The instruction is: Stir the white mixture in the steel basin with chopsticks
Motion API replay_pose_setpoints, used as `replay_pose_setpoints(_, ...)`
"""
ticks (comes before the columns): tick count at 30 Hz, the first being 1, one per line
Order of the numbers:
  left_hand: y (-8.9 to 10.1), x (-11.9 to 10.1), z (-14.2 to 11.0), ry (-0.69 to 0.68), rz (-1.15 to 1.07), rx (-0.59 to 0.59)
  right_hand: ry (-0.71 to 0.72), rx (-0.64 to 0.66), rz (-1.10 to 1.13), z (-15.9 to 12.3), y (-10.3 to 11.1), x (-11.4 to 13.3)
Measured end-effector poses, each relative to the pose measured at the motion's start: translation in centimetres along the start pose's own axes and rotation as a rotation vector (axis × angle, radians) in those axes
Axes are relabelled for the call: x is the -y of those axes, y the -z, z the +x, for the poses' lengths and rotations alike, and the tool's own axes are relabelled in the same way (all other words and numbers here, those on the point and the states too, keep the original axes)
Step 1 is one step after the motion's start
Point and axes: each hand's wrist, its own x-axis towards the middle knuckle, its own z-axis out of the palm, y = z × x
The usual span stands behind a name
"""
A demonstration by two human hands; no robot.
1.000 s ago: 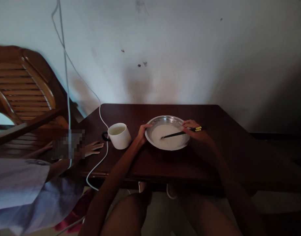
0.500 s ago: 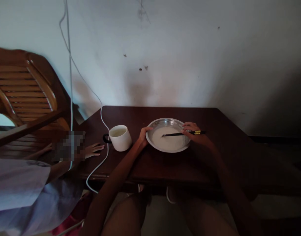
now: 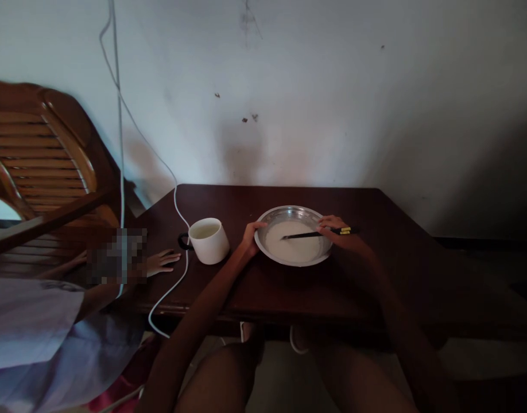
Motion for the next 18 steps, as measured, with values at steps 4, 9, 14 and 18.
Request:
replay_pose_setpoints(4,0.0,-0.2,0.0,-0.007,0.046,-0.013,-0.032,-0.01,0.008,-0.3,1.8,-0.4)
replay_pose_setpoints(9,0.2,-0.8,0.0,0.02,0.157,-0.032,-0.039,0.192,0.08,-0.7,1.9,0.1)
replay_pose_setpoints(14,0.5,-1.2,0.2,0.016,0.258,-0.017,-0.173,0.041,0.163,-0.4,0.7,-0.4)
replay_pose_setpoints(18,0.7,-1.3,0.4,0.004,0.314,-0.024,-0.197,0.092,0.23,-0.8,2.1,-0.2)
